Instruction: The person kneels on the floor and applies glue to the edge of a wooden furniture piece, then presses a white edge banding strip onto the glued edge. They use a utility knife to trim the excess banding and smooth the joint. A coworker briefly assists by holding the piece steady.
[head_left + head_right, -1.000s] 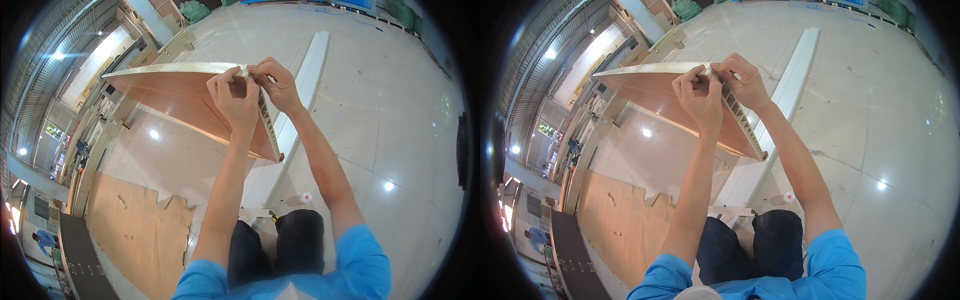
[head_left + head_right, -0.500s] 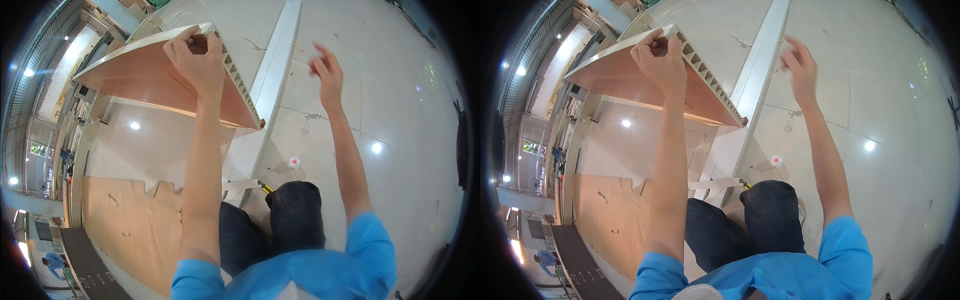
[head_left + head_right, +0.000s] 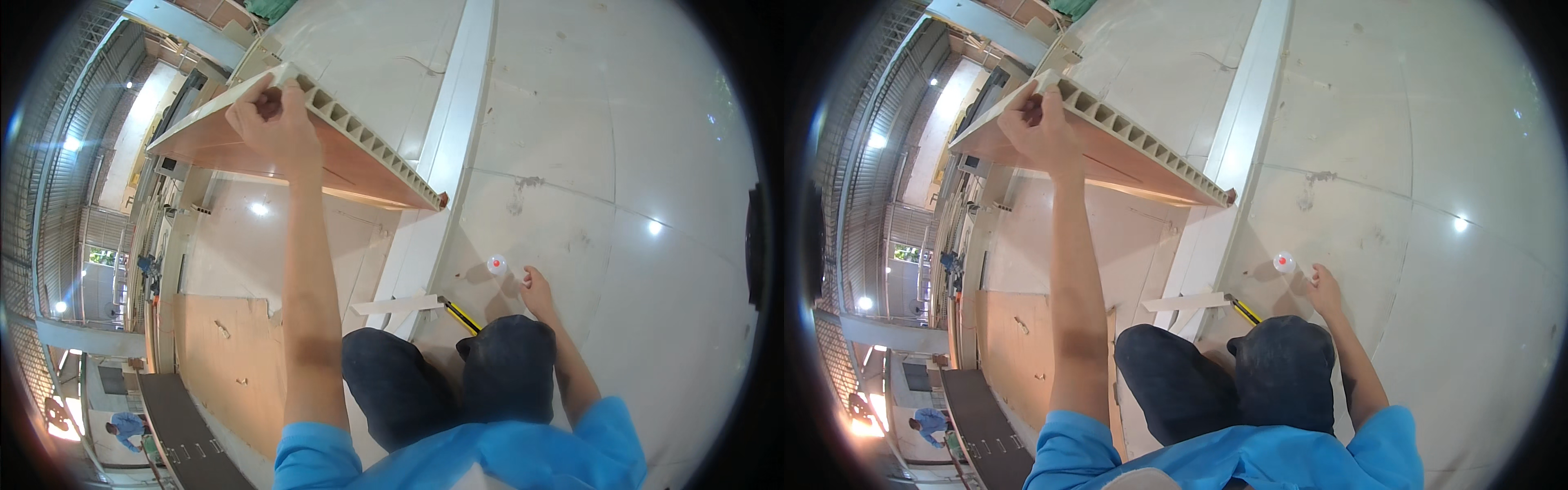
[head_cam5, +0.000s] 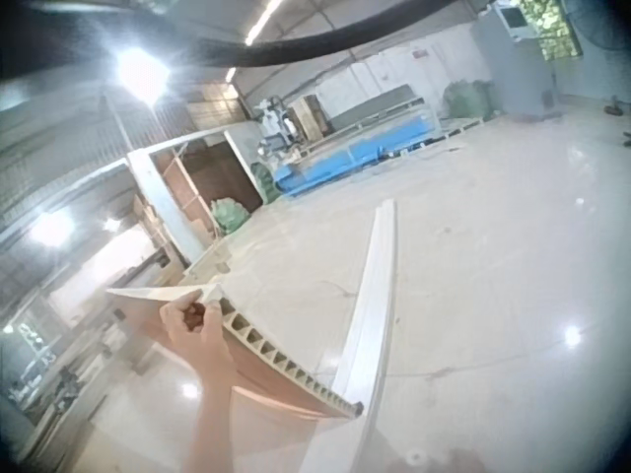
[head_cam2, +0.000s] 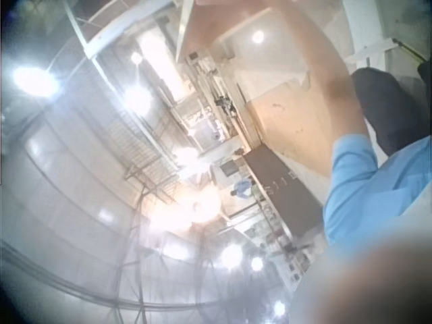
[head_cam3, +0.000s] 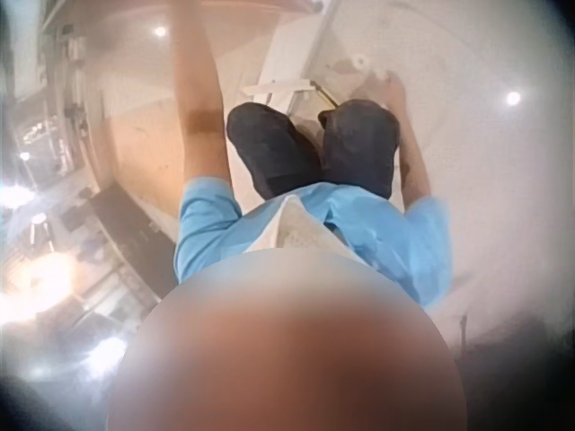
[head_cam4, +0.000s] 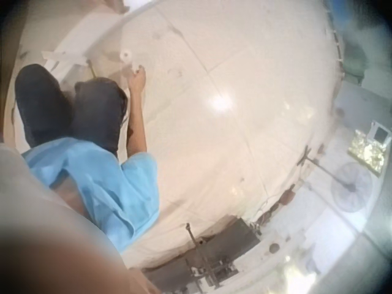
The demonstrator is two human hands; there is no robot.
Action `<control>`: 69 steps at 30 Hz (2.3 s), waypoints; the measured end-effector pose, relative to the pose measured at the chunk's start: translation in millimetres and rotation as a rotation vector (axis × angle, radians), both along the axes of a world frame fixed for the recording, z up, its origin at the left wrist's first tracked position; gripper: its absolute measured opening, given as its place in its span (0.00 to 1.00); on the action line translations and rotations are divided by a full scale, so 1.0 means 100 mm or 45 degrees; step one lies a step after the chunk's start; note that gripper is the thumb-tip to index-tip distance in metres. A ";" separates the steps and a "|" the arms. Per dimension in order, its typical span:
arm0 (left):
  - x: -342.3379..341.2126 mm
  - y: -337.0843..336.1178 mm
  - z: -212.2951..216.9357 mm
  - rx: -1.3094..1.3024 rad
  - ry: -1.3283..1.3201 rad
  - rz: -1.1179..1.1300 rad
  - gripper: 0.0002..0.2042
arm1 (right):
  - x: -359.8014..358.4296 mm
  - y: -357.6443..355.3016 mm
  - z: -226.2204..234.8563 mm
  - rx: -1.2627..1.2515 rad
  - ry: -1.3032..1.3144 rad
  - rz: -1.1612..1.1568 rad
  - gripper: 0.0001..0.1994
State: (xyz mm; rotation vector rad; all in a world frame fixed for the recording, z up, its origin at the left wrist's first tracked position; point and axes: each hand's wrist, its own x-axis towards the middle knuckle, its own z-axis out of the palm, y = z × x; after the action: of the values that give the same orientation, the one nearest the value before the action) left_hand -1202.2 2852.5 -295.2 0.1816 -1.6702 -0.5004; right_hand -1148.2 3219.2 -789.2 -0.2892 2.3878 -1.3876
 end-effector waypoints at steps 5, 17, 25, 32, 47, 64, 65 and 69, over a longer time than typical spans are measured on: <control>-0.06 -0.13 0.03 0.005 0.006 0.153 0.15 | 0.05 -0.20 0.10 0.111 0.168 0.094 0.46; -0.07 -0.20 -0.10 -0.477 0.157 0.171 0.16 | -0.25 -0.69 0.17 0.022 0.254 0.321 0.38; -0.05 -0.14 -0.21 -0.341 0.064 0.138 0.22 | -1.84 -0.91 2.21 -0.332 0.147 0.290 0.33; -0.16 0.00 -0.27 -0.147 0.137 0.027 0.21 | -2.14 -1.16 4.99 -0.297 0.749 0.534 0.30; -0.20 0.02 -0.30 -0.100 0.108 -0.033 0.21 | -1.41 -1.96 5.10 -0.881 0.745 0.917 0.32; -0.32 -0.02 -0.28 -0.130 0.106 -0.002 0.19 | -1.72 -2.05 4.92 -0.802 0.980 1.078 0.31; -0.32 -0.02 -0.28 -0.124 0.098 -0.008 0.19 | -1.73 -2.05 4.92 -0.787 0.970 1.079 0.31; -0.33 -0.02 -0.28 -0.112 0.085 -0.016 0.19 | -1.77 -2.09 4.94 -0.874 0.871 1.140 0.31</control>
State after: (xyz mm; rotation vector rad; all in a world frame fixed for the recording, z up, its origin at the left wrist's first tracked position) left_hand -1235.1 2850.5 -323.1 0.0893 -1.6258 -0.4371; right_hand -1325.5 3010.2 -294.9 -1.9736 1.6067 -1.6785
